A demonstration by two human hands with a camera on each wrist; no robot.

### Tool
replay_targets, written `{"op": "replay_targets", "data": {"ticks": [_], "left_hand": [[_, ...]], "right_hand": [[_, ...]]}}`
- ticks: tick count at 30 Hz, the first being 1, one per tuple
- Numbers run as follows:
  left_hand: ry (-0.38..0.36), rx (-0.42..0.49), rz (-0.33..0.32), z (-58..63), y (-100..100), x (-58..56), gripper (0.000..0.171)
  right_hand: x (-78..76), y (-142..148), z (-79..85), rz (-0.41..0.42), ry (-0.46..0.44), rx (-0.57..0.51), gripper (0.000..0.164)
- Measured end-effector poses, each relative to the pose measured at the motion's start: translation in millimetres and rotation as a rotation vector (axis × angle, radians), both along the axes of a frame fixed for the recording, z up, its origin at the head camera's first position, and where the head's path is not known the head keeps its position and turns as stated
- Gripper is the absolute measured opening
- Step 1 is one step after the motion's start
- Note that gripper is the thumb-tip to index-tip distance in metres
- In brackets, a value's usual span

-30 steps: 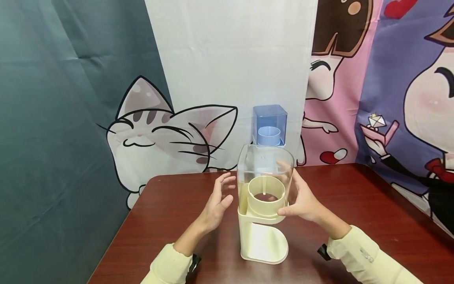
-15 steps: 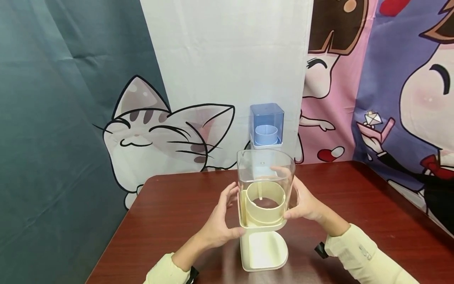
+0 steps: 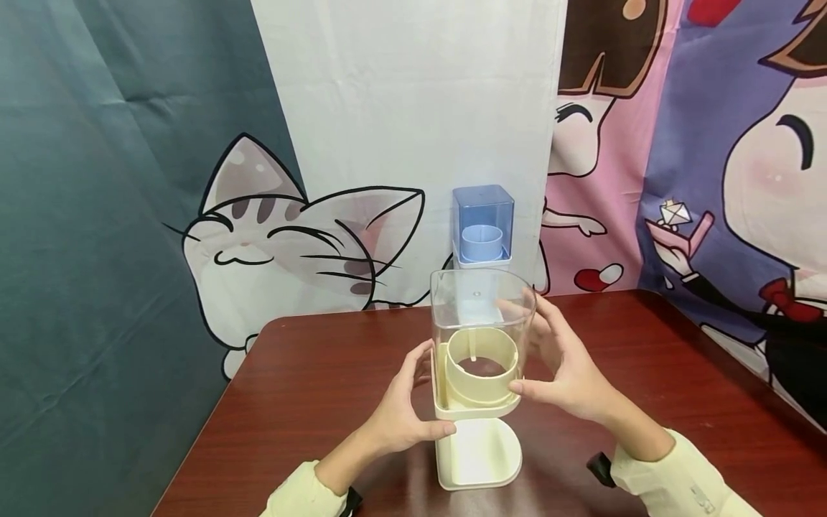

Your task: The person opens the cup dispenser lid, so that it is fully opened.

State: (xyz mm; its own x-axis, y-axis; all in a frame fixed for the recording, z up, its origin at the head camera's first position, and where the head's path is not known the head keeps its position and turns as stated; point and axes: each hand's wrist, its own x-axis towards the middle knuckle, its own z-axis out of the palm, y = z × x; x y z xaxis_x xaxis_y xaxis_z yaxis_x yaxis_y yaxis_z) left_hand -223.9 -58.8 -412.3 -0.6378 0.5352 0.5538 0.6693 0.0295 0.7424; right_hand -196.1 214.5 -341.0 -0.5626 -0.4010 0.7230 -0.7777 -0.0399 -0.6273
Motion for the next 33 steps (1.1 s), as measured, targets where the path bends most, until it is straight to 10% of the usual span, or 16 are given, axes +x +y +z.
{"op": "replay_targets", "data": {"ticks": [7, 25, 33], "left_hand": [[-0.003, 0.008, 0.012, -2.2, 4.1, -2.7, 0.108], [-0.033, 0.008, -0.005, -2.7, 10.6, 2.0, 0.114], [-0.099, -0.002, -0.026, -4.1, 8.3, 1.4, 0.116]], "right_hand": [[14.0, -12.5, 16.1, -0.200, -0.010, 0.025, 0.126], [-14.8, -40.6, 7.7, 0.066, 0.140, -0.261, 0.115], [-18.7, -45.6, 6.0, 0.025, 0.157, -0.279, 0.110]]}}
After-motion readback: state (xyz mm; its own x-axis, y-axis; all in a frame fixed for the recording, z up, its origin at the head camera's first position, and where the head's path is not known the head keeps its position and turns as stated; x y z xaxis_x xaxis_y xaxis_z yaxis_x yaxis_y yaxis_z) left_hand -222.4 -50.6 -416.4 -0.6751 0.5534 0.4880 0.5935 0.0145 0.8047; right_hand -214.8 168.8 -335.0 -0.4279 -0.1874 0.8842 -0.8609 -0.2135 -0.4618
